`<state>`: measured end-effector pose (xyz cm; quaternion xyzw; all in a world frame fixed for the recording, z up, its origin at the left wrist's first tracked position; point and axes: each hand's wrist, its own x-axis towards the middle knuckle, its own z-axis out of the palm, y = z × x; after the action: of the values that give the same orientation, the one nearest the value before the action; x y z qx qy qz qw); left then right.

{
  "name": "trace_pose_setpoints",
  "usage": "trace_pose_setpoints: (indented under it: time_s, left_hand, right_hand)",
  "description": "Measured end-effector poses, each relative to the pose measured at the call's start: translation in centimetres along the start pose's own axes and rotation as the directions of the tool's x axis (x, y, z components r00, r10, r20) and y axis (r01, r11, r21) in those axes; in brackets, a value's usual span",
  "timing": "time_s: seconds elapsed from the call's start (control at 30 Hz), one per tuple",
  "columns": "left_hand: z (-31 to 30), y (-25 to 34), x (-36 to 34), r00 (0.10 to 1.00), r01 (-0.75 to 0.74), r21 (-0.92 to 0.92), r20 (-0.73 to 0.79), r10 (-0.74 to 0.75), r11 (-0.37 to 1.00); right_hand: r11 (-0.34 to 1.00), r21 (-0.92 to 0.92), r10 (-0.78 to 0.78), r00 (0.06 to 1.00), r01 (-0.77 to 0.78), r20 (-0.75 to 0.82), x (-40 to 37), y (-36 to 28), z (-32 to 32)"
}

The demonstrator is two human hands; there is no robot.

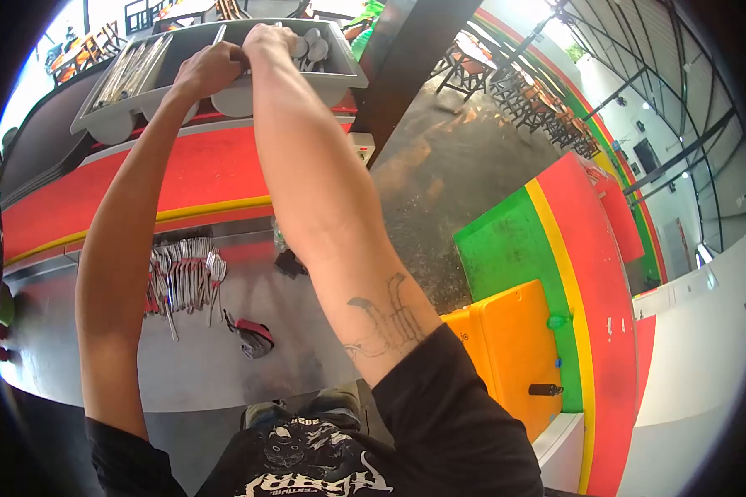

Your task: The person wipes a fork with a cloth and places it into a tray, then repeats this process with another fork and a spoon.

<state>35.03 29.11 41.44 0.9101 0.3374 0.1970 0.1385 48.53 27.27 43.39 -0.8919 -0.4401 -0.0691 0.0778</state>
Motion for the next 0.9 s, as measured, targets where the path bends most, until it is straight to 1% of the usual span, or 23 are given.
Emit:
trace_pose_setpoints:
  time_s: [0.07,0.1,0.17,0.2,0.27,0.37,0.4,0.43,0.47,0.53,0.57,0.6,0.7,0.73,0.77,0.83,0.87,0.9]
  left_hand:
    - [0.2,-0.2,-0.2,0.999,-0.018,0.004,-0.028,0.018,1.000]
    - [0.4,-0.2,-0.4,0.999,-0.026,0.006,-0.043,0.027,1.000]
    - [0.5,-0.1,-1.0,0.999,-0.022,0.026,-0.045,0.024,0.999]
    - [0.4,0.1,-1.4,0.999,-0.023,0.034,-0.039,0.025,0.999]
    - [0.0,0.8,-2.3,0.999,-0.028,0.058,-0.023,0.029,0.998]
    - [0.5,0.6,-2.7,0.994,-0.048,0.040,-0.100,0.052,0.998]
    - [0.8,0.5,-2.4,0.993,-0.049,0.057,-0.103,0.055,0.997]
    - [1.1,0.3,-2.1,0.993,-0.050,0.074,-0.106,0.058,0.996]
    - [1.3,0.2,-1.8,0.992,-0.053,0.090,-0.110,0.063,0.994]
    - [-0.3,1.3,-3.1,0.999,-0.027,0.110,-0.017,0.029,0.994]
    - [-0.8,1.9,-3.5,0.999,-0.016,0.120,0.031,0.013,0.993]
    - [-0.7,1.8,-3.4,1.000,-0.020,0.114,0.010,0.020,0.993]
    - [0.1,1.7,-3.2,0.999,-0.037,0.102,-0.023,0.039,0.994]
    - [0.0,1.7,-3.3,0.999,-0.038,0.103,-0.023,0.041,0.994]
    - [-0.3,1.6,-3.4,0.999,-0.037,0.105,-0.025,0.040,0.994]
    - [-0.6,1.6,-3.6,0.999,-0.030,0.096,-0.027,0.033,0.995]
    - [-0.6,1.8,-3.8,0.999,-0.027,0.090,-0.025,0.029,0.996]
    - [-0.5,1.8,-3.9,0.999,-0.025,0.089,-0.035,0.028,0.996]
  right_hand:
    - [0.995,-0.079,-0.046,0.982,0.062,0.181,2.4,0.1,0.0]
    - [0.992,-0.088,-0.074,0.972,0.096,0.223,3.9,0.4,0.7]
    - [0.995,0.094,-0.023,0.928,-0.013,0.372,3.7,0.6,-0.2]
    - [0.993,0.119,-0.048,0.951,0.012,0.307,0.2,0.9,-1.9]
    - [0.972,0.235,-0.057,0.956,-0.013,0.286,0.7,1.6,-0.9]
    - [0.918,0.393,-0.058,0.969,-0.044,0.242,2.5,2.8,0.6]
    - [0.893,0.446,-0.053,0.973,-0.055,0.225,2.9,3.3,0.8]
    - [0.865,0.498,-0.046,0.977,-0.065,0.208,1.8,3.3,0.0]
    - [0.722,0.679,-0.010,0.980,-0.130,0.197,-0.1,4.0,-0.1]
    - [0.485,0.874,-0.204,0.977,0.042,0.066,0.7,5.6,2.1]
    - [0.339,0.934,-0.281,0.960,0.117,-0.018,1.1,6.3,2.8]
    - [0.379,0.919,-0.254,0.967,0.105,-0.005,-1.5,6.4,1.0]
    - [-0.007,1.000,-0.223,0.975,0.024,-0.025,-2.0,8.0,0.7]
    - [-0.067,0.997,-0.203,0.978,0.038,-0.051,-0.9,8.2,1.6]
    - [-0.112,0.994,-0.196,0.980,0.014,-0.036,0.4,8.6,2.0]
    - [-0.200,0.979,-0.190,0.982,-0.041,0.002,0.5,8.4,1.7]
    - [-0.108,0.994,-0.103,0.995,-0.012,0.001,0.4,8.1,1.9]
    - [-0.017,0.999,-0.096,0.995,0.034,-0.035,-0.5,7.7,1.4]
